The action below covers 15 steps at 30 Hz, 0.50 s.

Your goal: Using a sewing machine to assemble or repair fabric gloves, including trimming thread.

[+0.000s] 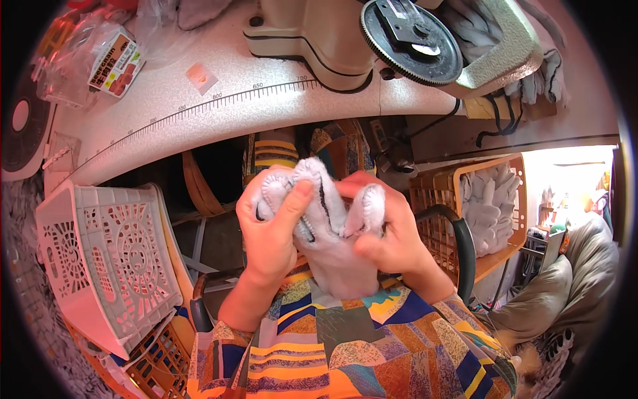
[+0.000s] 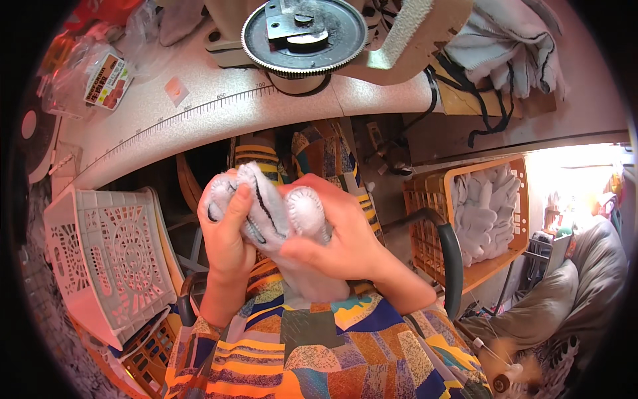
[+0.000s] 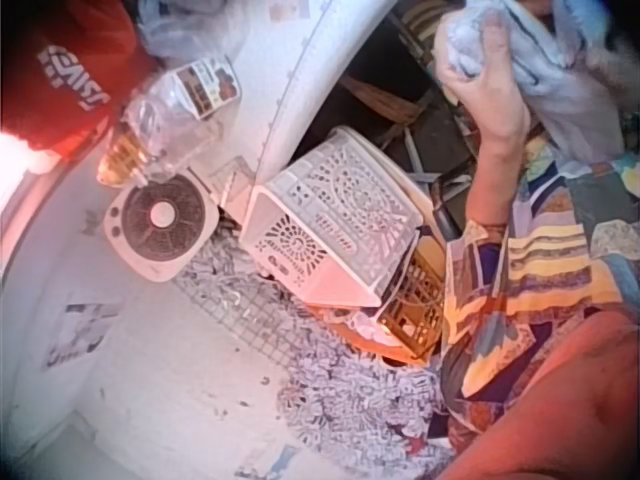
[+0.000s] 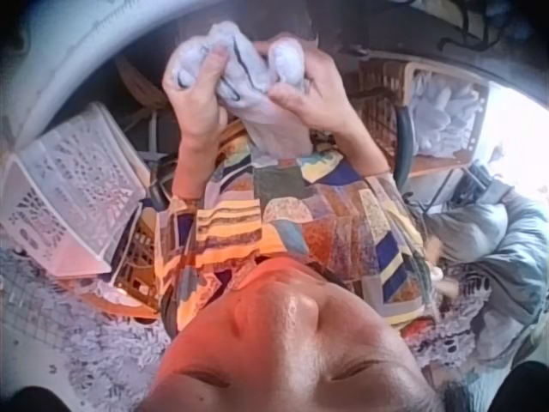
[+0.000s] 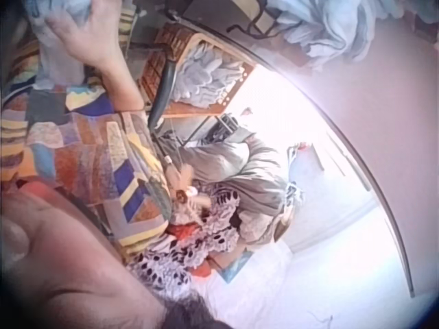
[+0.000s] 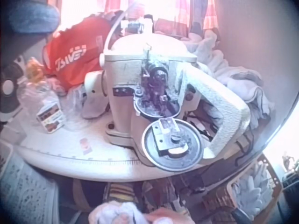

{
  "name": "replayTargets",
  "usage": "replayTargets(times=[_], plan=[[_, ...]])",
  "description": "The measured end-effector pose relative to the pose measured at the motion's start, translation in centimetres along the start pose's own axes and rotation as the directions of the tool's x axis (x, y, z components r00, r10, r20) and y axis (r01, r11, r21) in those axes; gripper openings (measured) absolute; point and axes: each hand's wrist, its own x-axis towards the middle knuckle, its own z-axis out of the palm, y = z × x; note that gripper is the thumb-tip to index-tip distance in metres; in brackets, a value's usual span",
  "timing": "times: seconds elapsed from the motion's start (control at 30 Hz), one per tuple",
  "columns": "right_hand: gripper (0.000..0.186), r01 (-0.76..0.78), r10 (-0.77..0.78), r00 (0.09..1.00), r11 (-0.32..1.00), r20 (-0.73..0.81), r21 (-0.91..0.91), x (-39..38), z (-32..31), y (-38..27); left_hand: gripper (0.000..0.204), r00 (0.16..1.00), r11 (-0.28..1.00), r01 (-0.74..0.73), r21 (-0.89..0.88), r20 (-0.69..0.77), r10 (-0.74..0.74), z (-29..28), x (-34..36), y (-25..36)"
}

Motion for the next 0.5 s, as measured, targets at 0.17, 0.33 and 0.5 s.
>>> replayTargets(times=[0.17, 0.33, 0.5], plan=[[0.023, -0.121, 0.120, 0.993, 0.988, -0.014, -0.094, -0.4, 0.0, -0.2, 0.012, 0.999, 0.997, 0.046, -0.056, 0.008, -0.046, 0.1, -0.3, -0.3], [0.030, -0.272, 0.285, 0.953, 0.955, -0.108, 0.121, -0.6, 0.3, 0.8, 0.012, 0.999, 0.999, 0.031, 0.024, 0.010, -0.032, -0.2, 0.0, -0.5], [0.044, -0.050, 0.066, 0.966, 0.996, -0.251, 0.069, -0.9, 0.0, 1.3, 0.011, 0.994, 0.998, 0.051, -0.048, -0.095, -0.055, -0.9, 0.5, -0.1]])
